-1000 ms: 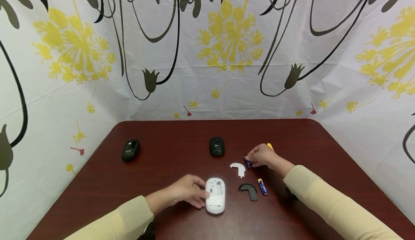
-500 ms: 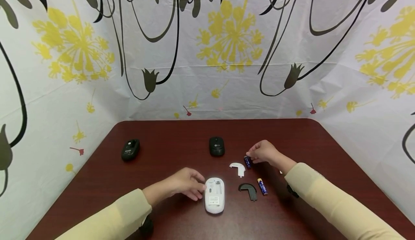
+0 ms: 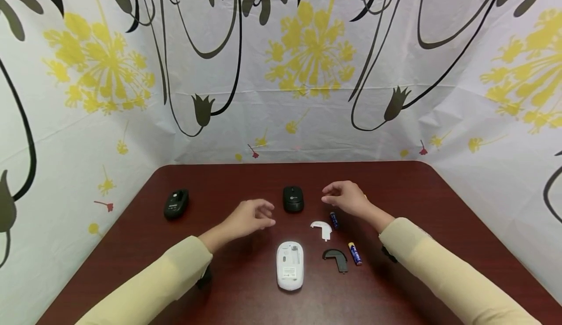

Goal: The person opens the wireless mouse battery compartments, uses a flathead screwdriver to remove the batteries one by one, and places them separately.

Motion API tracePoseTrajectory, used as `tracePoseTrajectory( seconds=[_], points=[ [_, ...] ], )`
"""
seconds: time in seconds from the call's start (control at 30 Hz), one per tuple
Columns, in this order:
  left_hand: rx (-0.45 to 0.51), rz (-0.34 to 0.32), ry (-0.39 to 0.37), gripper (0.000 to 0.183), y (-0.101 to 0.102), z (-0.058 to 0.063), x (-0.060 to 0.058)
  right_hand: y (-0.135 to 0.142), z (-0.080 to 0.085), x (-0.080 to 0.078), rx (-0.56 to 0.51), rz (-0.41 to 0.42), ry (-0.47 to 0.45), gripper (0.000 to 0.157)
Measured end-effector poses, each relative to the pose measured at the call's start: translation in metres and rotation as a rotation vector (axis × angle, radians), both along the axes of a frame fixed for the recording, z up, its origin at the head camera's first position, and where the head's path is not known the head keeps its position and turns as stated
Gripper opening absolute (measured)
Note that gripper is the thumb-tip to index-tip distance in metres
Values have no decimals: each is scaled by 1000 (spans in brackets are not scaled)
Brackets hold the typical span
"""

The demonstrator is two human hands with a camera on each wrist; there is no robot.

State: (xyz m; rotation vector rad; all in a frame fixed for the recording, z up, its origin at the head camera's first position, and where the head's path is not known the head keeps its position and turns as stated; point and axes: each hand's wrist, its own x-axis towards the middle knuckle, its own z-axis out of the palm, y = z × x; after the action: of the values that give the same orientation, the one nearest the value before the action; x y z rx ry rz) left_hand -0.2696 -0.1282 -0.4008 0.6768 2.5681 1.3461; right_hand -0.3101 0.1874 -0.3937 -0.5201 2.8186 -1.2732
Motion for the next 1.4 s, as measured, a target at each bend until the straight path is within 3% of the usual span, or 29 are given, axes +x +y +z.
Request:
tracePoseTrajectory(
  seconds=[0.13,0.43,0.6,0.77,1.03,1.27,1.4],
  points=[
    [-77,17,161,40,3,0,-14,-8,0,-3,84,46,102,29],
    [-345,-58,444,47,13,-2,-41,-24,-7,-15,240,217,289,36],
    [-536,-146,680,46,14,-9,-55,-28,-12,-23,371,326,447,37],
    [-599,-242,902,47,15,-13,-66,-28,-16,-31,449,437,611,37],
    [-659,-304,1042,51,18,-19,-79,-25,-25,-40,617,540,823,48],
    [-710,-373,1169,49,19,-27,-88,-24,-26,-44,765,590,913,52],
    [-731,-378,1195,48,21,-31,-91,-24,-28,-47,819,610,922,51]
  ],
)
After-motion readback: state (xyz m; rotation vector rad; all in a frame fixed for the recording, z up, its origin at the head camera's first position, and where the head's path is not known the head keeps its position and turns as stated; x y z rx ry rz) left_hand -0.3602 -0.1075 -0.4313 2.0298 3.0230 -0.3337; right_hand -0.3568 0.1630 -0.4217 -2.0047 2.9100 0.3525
